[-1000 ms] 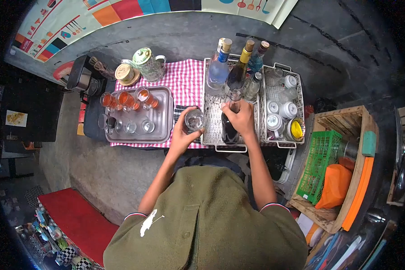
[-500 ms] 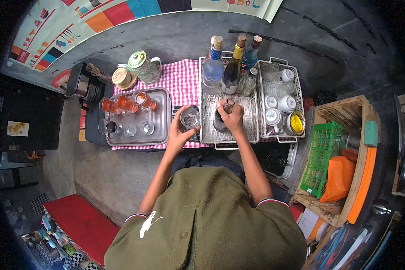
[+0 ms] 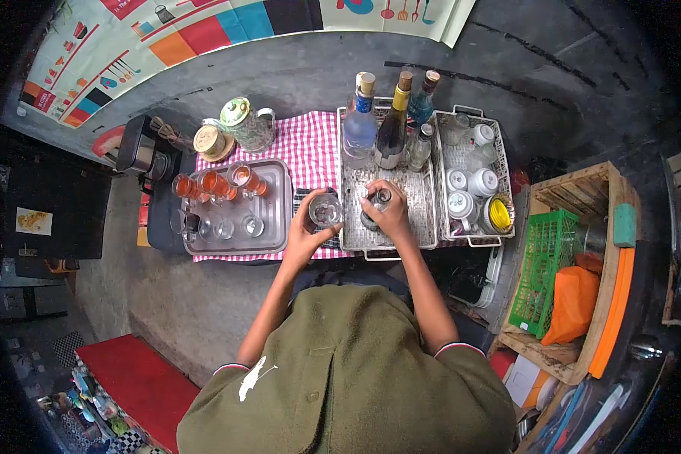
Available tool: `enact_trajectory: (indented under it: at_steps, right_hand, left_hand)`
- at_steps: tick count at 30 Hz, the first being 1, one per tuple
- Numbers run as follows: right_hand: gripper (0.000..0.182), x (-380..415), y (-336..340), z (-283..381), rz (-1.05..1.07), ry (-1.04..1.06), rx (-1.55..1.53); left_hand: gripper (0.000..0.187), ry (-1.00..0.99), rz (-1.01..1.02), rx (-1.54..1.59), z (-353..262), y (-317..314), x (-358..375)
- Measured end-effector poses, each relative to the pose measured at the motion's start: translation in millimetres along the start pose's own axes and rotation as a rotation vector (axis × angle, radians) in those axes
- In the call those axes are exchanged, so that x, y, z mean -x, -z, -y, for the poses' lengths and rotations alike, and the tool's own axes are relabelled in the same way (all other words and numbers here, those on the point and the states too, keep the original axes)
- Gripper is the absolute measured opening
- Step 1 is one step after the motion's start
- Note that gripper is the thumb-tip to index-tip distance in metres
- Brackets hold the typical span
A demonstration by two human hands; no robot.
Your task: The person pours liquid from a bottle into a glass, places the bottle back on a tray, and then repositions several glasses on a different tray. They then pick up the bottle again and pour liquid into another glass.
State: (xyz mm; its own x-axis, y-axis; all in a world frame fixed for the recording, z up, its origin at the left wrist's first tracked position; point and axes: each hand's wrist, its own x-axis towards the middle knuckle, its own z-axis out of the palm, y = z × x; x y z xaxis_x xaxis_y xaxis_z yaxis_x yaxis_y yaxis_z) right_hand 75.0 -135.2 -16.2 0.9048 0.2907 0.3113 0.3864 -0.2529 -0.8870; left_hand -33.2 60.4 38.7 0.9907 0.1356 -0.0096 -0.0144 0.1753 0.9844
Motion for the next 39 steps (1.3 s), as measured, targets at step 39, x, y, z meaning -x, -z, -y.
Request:
enact_trajectory:
  at_steps: [39]
  right_hand:
    - [0.038, -2.3, -12.7, -8.9, -0.119, -0.006, -0.058]
  left_hand:
    - [0.076, -0.046, -0.047, -0.003, -2.2, 7.2, 12.2]
